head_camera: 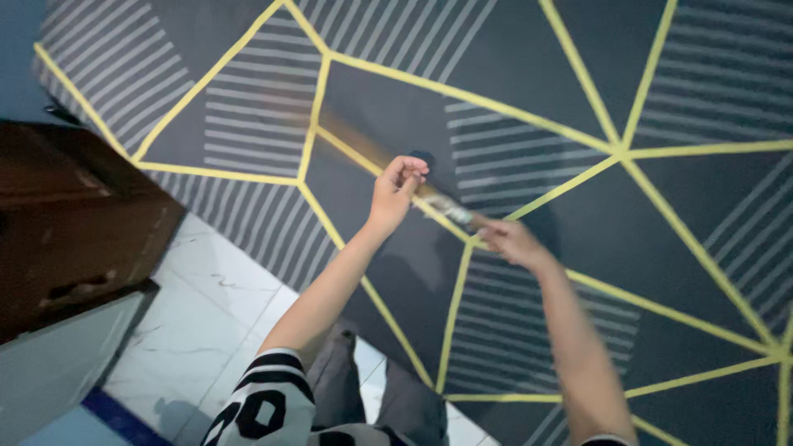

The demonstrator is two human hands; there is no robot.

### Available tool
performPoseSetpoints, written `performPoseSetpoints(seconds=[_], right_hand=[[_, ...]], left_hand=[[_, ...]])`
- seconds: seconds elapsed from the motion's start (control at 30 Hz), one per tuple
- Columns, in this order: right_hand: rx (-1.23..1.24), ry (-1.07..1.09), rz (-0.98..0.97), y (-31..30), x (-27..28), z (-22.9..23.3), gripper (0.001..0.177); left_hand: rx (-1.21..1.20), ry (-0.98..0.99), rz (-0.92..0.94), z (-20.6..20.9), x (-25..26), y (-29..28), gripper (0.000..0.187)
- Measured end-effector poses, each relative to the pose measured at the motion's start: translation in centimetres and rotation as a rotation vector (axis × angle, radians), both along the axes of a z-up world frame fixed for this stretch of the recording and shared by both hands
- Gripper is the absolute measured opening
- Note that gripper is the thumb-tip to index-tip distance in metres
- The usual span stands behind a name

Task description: The person sweeps a patterned bedsheet with a traditional broom, then retrieves a pillow and a cloth from a wardrobe. They proceed to fold the cloth on the bed.

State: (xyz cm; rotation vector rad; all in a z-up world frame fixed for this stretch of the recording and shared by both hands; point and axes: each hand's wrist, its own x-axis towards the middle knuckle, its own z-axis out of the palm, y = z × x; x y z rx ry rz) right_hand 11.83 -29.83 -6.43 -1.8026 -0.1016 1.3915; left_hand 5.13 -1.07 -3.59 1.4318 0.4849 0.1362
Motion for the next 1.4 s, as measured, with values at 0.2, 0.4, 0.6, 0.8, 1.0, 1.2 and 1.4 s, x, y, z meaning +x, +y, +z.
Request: performPoseSetpoints(seconds=[0.2, 0.4, 0.6, 0.8, 1.0, 1.2, 1.4], right_hand=[[0.165, -0.183, -0.939, -9.5, 11.0, 0.5, 0.021], [0.079, -0.215, -1.289, -12.6, 16.9, -0.4, 0.026], [-0.121, -0.275, 0.304, 3.8, 7.9, 0.5, 0.029], [0.145, -0.152, -0.429, 2.3, 15.7, 2.8, 0.026], [0.139, -0.245, -0.853, 8.0, 24.3, 3.7, 0.019], [-0.009, -0.202, 0.314, 21.0, 17.1, 6.3, 0.044], [0.219, -0.382, -0.307, 18.5, 22.7, 10.2, 0.020]], left_hand=[[0.061, -0.028, 0.004, 0.4, 4.5, -1.0, 0.012], [0.012, -0.018, 0.018, -1.3, 5.7, -1.0, 0.011], [0.013, -0.050, 0.040, -0.9, 6.1, -1.3, 0.011], [-0.027, -0.125, 0.094, 1.6, 6.3, 1.9, 0.011], [-0.027, -0.107, 0.148, 2.0, 3.6, 6.9, 0.011], [0.170, -0.038, 0.129, 0.4, 1.9, 10.4, 0.016], [0.201, 0.015, 0.196, -0.2, -0.1, 12.6, 0.016]])
